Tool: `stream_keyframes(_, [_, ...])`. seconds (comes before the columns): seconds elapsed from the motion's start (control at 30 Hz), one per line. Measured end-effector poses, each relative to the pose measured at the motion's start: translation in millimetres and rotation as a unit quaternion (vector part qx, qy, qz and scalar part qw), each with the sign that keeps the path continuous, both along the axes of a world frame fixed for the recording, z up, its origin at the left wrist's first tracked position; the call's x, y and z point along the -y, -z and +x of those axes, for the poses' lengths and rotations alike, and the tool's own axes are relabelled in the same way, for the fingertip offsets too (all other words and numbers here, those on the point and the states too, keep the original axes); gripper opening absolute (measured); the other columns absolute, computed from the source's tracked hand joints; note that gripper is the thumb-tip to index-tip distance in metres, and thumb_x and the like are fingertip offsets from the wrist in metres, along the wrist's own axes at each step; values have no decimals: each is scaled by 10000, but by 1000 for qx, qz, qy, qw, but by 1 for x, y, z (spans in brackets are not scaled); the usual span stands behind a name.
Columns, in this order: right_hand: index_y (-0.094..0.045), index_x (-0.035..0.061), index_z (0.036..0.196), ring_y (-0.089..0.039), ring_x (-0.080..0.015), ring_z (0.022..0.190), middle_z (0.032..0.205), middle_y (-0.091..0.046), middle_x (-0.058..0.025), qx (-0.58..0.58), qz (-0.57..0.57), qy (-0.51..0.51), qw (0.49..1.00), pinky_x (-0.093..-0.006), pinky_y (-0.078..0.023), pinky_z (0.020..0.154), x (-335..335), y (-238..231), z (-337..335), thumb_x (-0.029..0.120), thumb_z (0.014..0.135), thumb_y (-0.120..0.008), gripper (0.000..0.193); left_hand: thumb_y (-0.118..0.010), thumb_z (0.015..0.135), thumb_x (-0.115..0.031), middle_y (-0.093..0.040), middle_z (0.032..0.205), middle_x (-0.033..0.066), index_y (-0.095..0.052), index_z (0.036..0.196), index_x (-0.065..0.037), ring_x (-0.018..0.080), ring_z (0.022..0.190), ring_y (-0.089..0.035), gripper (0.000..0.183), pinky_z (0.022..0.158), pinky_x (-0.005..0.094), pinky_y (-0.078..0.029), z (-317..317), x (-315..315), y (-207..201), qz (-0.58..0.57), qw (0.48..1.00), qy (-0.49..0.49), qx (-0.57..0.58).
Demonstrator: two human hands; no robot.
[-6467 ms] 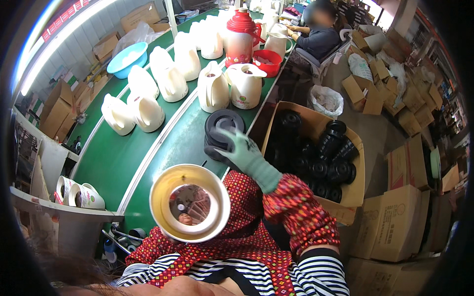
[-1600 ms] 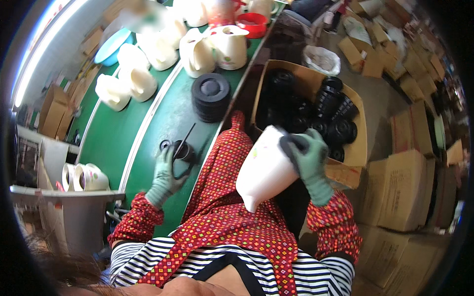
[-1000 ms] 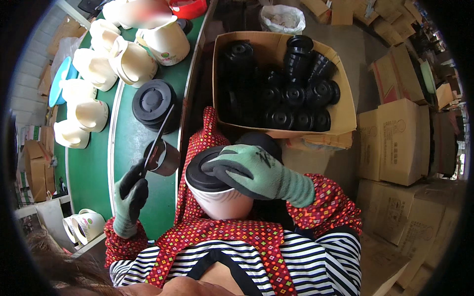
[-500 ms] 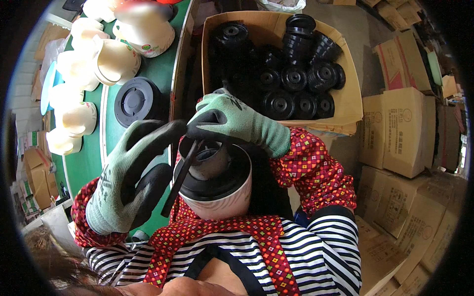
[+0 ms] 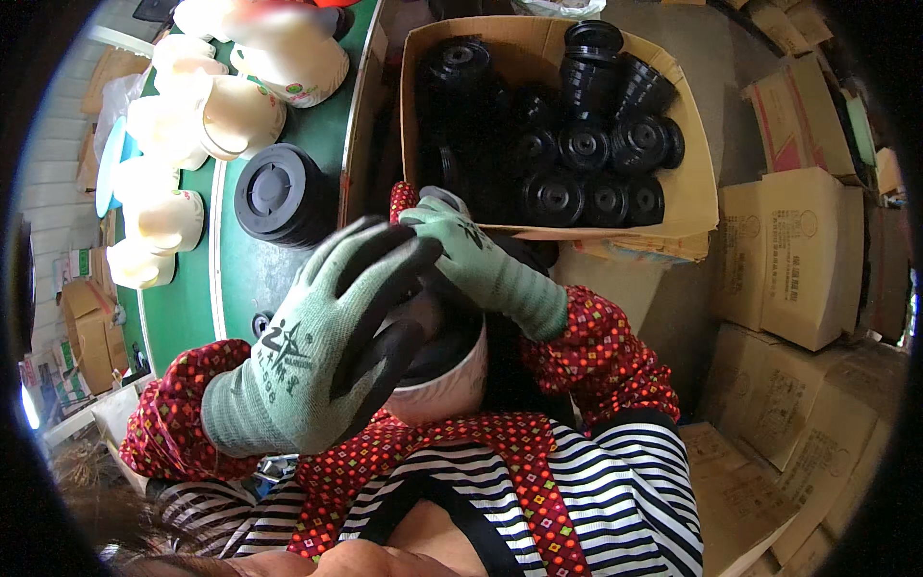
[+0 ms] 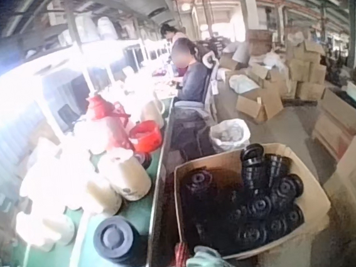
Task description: The person repeatedly picks up white plastic kettles from a conveyor belt, inserts black lids, and secures them with a metal tool. The person then places the assembled kettles back onto the belt. The process is repeated for multiple units.
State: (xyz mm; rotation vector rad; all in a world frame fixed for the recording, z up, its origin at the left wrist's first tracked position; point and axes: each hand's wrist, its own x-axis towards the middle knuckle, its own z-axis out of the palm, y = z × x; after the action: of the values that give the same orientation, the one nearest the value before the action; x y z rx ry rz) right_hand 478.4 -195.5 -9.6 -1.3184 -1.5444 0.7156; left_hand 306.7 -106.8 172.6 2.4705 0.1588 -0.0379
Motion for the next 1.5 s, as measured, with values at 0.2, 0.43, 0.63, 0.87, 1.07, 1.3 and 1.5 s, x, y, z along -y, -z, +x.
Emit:
stream_keyframes(0.2, [-682, 54, 1136, -589, -342, 1014, 1058, -656, -133, 72, 58, 116, 989, -505, -380, 1010, 16, 3, -11, 326, 972, -569, 337, -639, 969, -165, -464, 1473, 331, -407, 1524, 66, 506, 1370, -471, 644, 1169, 528, -388, 0, -7, 9, -21, 999, -36, -14])
stream_keyframes(0.43, [-576, 22, 1465, -576, -291, 896, 1023, -598, -115, 356, -94, 69, 927, -455, -433, 816, 53, -117, -22, 318, 877, -696, 670, -602, 975, -163, -727, 1103, 263, -660, 1283, 34, 446, 1013, -709, 370, 885, 464, -578, -13, -91, 118, -80, 996, -21, 24])
stream_keyframes(0.63, [-599, -146, 1344, -678, -337, 860, 1112, -682, -363, 478, -159, -36, 863, -466, -482, 781, 38, -155, -46, 320, 998, -494, 590, -561, 922, -204, -751, 1083, 248, -704, 1219, 38, 422, 996, -734, 410, 909, 439, -582, 25, -108, 196, -241, 963, 32, 112])
stream_keyframes(0.87, [-694, 2, 1247, -589, -264, 780, 943, -625, -141, 434, -103, 65, 893, -431, -441, 712, 33, -151, -51, 372, 882, -693, 520, -574, 965, -166, -756, 949, 230, -732, 1151, 37, 403, 870, -743, 317, 807, 430, -586, 19, -109, 189, -163, 964, 25, 208])
stream_keyframes(1.07, [-622, 30, 1427, -488, -449, 1397, 1483, -543, -247, 342, 32, 33, 939, -637, -291, 1197, 61, -171, -48, 445, 840, -776, 735, -795, 873, -85, -720, 794, 172, -782, 980, -12, 296, 670, -701, 130, 634, 357, -529, -65, -114, 138, -153, 961, -130, 188])
stream_keyframes(1.3, [-668, 34, 1282, -595, -399, 1188, 1270, -614, -187, 208, 7, 85, 974, -517, -477, 1035, 90, -65, -57, 404, 702, -916, 732, -764, 935, -201, -637, 670, 162, -743, 850, -18, 274, 550, -599, 203, 573, 387, -483, -220, -62, 172, 22, 927, -358, 110])
stream_keyframes(1.5, [-703, -18, 1042, -641, -292, 966, 1049, -643, -139, 65, 60, 154, 984, -388, -518, 858, 66, -62, -70, 362, 818, -853, 466, -763, 885, -391, -679, 740, 111, -685, 793, -122, 338, 704, -677, 295, 646, 451, -511, -303, -22, 248, 104, 859, -497, -69])
